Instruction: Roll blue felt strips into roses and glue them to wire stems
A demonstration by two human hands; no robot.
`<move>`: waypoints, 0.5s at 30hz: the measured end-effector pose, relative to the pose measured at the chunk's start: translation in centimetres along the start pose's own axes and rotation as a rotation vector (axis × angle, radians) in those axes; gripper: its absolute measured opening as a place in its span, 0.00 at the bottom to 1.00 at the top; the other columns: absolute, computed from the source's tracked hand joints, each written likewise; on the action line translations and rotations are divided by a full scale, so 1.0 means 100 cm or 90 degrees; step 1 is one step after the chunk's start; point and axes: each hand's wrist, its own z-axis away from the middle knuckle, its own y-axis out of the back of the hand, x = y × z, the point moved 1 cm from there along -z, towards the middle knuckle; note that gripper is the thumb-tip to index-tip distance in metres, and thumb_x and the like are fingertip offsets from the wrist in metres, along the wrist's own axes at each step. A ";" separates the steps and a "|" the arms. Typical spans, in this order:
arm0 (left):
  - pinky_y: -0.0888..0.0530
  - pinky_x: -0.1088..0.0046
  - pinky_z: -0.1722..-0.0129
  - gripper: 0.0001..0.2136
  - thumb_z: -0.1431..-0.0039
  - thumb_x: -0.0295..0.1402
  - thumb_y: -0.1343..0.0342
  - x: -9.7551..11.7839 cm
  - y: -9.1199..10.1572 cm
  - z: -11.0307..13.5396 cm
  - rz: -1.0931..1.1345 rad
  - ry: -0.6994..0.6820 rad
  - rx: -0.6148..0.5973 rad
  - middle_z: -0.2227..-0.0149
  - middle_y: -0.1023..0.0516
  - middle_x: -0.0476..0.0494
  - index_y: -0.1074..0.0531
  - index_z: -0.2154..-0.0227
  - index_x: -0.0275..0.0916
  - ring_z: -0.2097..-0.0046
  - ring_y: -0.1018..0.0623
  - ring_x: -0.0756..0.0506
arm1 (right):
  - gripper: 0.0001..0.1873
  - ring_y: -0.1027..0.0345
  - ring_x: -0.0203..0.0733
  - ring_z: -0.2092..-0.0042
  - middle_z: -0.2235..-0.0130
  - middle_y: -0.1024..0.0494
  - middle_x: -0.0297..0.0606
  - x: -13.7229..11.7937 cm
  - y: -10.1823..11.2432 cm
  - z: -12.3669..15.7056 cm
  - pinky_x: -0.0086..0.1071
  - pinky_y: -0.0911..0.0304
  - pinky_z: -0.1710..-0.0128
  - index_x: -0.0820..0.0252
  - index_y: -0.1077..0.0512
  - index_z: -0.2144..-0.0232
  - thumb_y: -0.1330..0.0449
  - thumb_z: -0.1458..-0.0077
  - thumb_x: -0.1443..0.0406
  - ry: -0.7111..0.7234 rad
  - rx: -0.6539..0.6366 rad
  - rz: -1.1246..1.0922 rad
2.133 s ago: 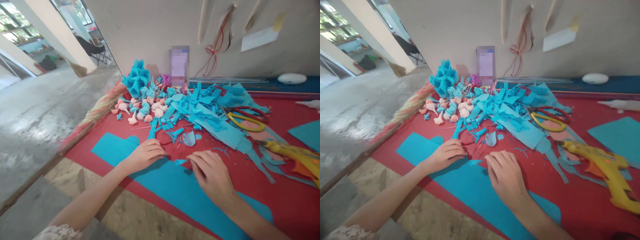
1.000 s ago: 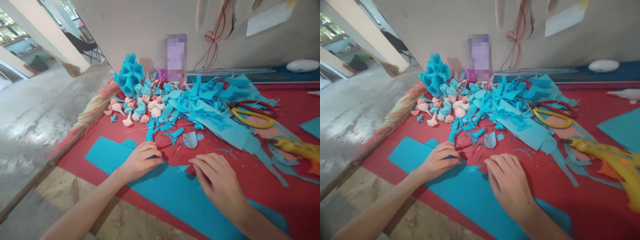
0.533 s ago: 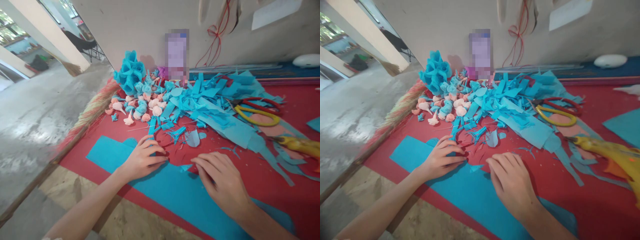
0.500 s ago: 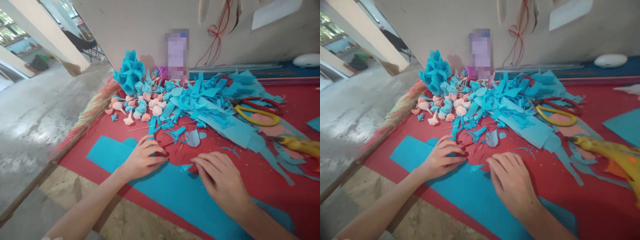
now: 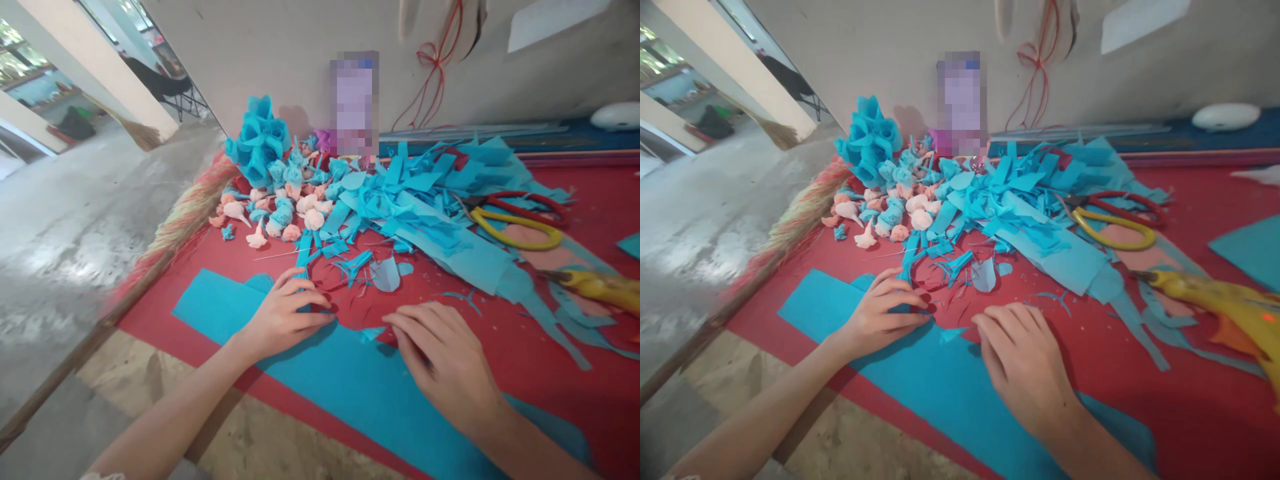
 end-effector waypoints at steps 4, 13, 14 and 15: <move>0.41 0.62 0.45 0.04 0.44 0.29 0.45 0.001 0.000 -0.002 0.010 0.005 -0.008 0.66 0.21 0.51 0.26 0.69 0.43 0.59 0.29 0.49 | 0.10 0.38 0.44 0.64 0.65 0.28 0.41 0.000 0.000 -0.001 0.38 0.45 0.64 0.65 0.31 0.65 0.52 0.40 0.72 0.001 -0.001 0.003; 0.37 0.65 0.47 0.03 0.44 0.27 0.46 0.005 0.000 -0.003 0.026 0.011 -0.019 0.67 0.21 0.49 0.29 0.66 0.39 0.60 0.29 0.49 | 0.10 0.38 0.43 0.65 0.66 0.28 0.41 -0.001 0.001 0.000 0.38 0.45 0.63 0.64 0.31 0.65 0.52 0.40 0.73 0.002 0.007 0.004; 0.37 0.65 0.47 0.03 0.44 0.27 0.46 0.005 0.001 -0.003 0.027 0.013 -0.018 0.67 0.21 0.49 0.29 0.67 0.39 0.60 0.29 0.48 | 0.09 0.38 0.44 0.65 0.65 0.28 0.41 -0.001 0.001 -0.001 0.39 0.45 0.63 0.64 0.31 0.65 0.52 0.40 0.73 0.003 0.008 0.003; 0.36 0.65 0.48 0.03 0.44 0.27 0.46 0.005 0.001 -0.003 0.027 0.016 -0.017 0.68 0.21 0.48 0.29 0.67 0.38 0.60 0.29 0.48 | 0.09 0.37 0.44 0.65 0.65 0.28 0.41 -0.001 0.000 -0.001 0.39 0.45 0.63 0.64 0.32 0.65 0.52 0.40 0.73 0.003 0.008 0.003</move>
